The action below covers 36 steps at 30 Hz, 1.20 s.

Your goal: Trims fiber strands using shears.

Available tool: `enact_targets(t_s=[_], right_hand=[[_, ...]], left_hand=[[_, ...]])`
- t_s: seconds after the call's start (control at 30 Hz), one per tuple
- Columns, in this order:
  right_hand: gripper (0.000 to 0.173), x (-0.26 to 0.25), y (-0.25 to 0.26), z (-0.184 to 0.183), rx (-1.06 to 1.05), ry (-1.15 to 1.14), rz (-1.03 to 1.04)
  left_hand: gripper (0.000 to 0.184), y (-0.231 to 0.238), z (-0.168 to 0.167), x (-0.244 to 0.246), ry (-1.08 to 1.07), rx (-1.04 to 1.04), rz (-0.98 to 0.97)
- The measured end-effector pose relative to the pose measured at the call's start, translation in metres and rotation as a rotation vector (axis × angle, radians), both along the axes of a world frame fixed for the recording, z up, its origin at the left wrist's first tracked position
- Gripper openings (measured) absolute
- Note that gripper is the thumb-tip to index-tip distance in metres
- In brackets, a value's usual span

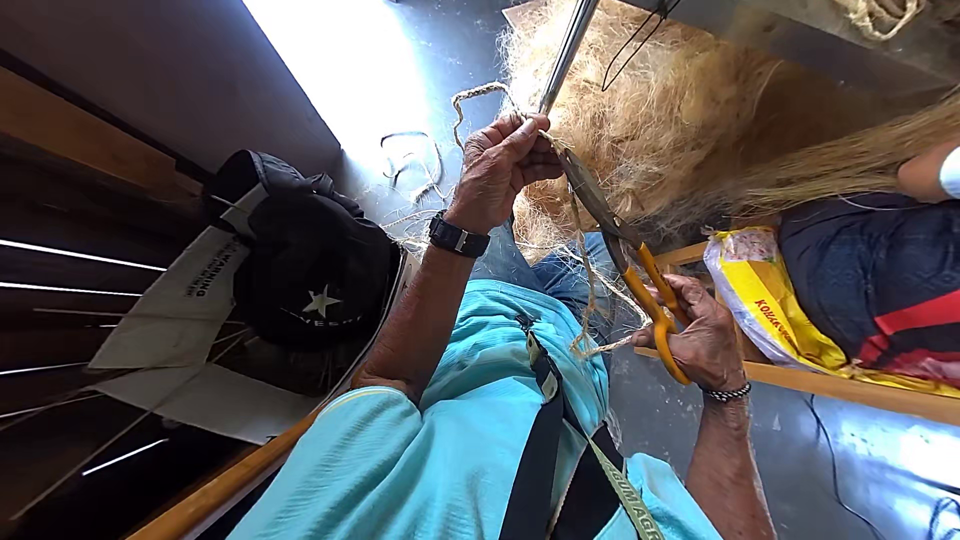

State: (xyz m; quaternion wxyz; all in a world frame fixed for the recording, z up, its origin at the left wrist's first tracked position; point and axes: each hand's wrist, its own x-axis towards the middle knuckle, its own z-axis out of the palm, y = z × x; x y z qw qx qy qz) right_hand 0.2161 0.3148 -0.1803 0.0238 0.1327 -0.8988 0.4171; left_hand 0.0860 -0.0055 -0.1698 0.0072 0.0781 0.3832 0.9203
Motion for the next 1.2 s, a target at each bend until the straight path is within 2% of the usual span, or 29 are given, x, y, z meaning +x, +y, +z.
enact_targets(t_s=[0.67, 0.93, 1.2], right_hand=[[0.077, -0.004, 0.002, 0.010, 0.041, -0.013, -0.006], [0.074, -0.004, -0.001, 0.019, 0.155, 0.005, -0.021], [0.049, -0.006, 0.001, 0.009, 0.055, -0.024, -0.003]], left_hand=[[0.021, 0.005, -0.011, 0.004, 0.003, 0.061, -0.049], [0.022, 0.003, -0.013, 0.006, -0.006, 0.041, -0.036], [0.022, 0.002, -0.016, 0.007, 0.003, 0.044, -0.072]])
